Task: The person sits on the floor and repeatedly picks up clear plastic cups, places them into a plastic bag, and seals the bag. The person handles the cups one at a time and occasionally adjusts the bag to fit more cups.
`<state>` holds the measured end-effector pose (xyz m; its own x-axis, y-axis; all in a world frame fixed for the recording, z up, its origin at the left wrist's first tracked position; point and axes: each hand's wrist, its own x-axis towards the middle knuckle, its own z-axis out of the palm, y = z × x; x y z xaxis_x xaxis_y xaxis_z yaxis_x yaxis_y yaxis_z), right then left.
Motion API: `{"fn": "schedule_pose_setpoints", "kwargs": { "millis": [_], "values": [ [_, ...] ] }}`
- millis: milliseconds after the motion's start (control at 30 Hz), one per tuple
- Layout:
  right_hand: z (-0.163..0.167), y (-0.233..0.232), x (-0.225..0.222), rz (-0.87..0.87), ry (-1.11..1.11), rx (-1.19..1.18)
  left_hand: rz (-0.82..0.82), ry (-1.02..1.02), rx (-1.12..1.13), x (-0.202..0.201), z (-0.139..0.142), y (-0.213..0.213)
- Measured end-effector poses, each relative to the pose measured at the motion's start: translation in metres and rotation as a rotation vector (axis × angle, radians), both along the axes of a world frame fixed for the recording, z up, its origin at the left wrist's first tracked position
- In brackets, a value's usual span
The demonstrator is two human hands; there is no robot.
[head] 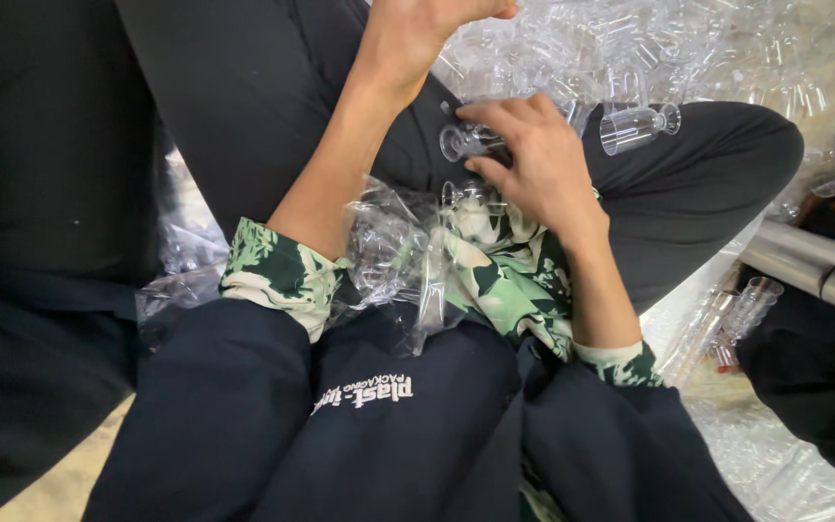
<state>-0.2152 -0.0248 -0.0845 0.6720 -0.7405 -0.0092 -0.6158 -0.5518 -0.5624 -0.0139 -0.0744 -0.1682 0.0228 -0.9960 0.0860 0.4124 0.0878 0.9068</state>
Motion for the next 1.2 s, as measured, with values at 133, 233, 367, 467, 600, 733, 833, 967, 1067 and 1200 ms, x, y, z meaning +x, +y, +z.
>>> {"fn": "schedule_pose_setpoints", "kwargs": {
  "millis": [133, 233, 367, 467, 600, 733, 833, 967, 1067, 1200],
  "values": [
    [0.002, -0.017, -0.026, -0.298, -0.332, 0.232, -0.088, 0.119, -0.06, 0.007, 0.018, 0.0],
    [0.011, -0.029, -0.055, -0.567, -0.854, 0.366, -0.083, 0.084, -0.083, 0.007, 0.029, 0.0],
    [0.015, -0.041, -0.087, -0.537, -0.801, 0.238, -0.087, -0.006, -0.081, 0.0, 0.033, 0.003],
    [0.009, -0.046, -0.091, -0.392, -0.668, 0.149, -0.126, 0.003, -0.077, -0.005, 0.032, 0.005],
    [-0.002, -0.048, -0.076, -0.372, -0.949, 0.272, -0.191, 0.13, -0.05, -0.011, 0.03, 0.006],
    [-0.015, -0.042, -0.056, -0.383, -1.287, 0.542, -0.192, 0.208, -0.035, -0.02, 0.033, 0.005],
    [-0.03, -0.04, -0.05, -0.408, -1.392, 0.587, -0.221, 0.242, 0.038, -0.023, 0.038, 0.009],
    [-0.042, -0.056, -0.066, -0.376, -1.589, 0.752, -0.432, 0.25, 0.011, -0.022, 0.047, 0.015],
    [-0.039, -0.069, -0.088, -0.426, -1.769, 0.978, -0.602, 0.302, -0.009, -0.02, 0.052, 0.016],
    [-0.024, -0.064, -0.113, -0.456, -1.817, 1.158, -0.715, 0.291, -0.007, -0.017, 0.055, 0.016]
  ]
}}
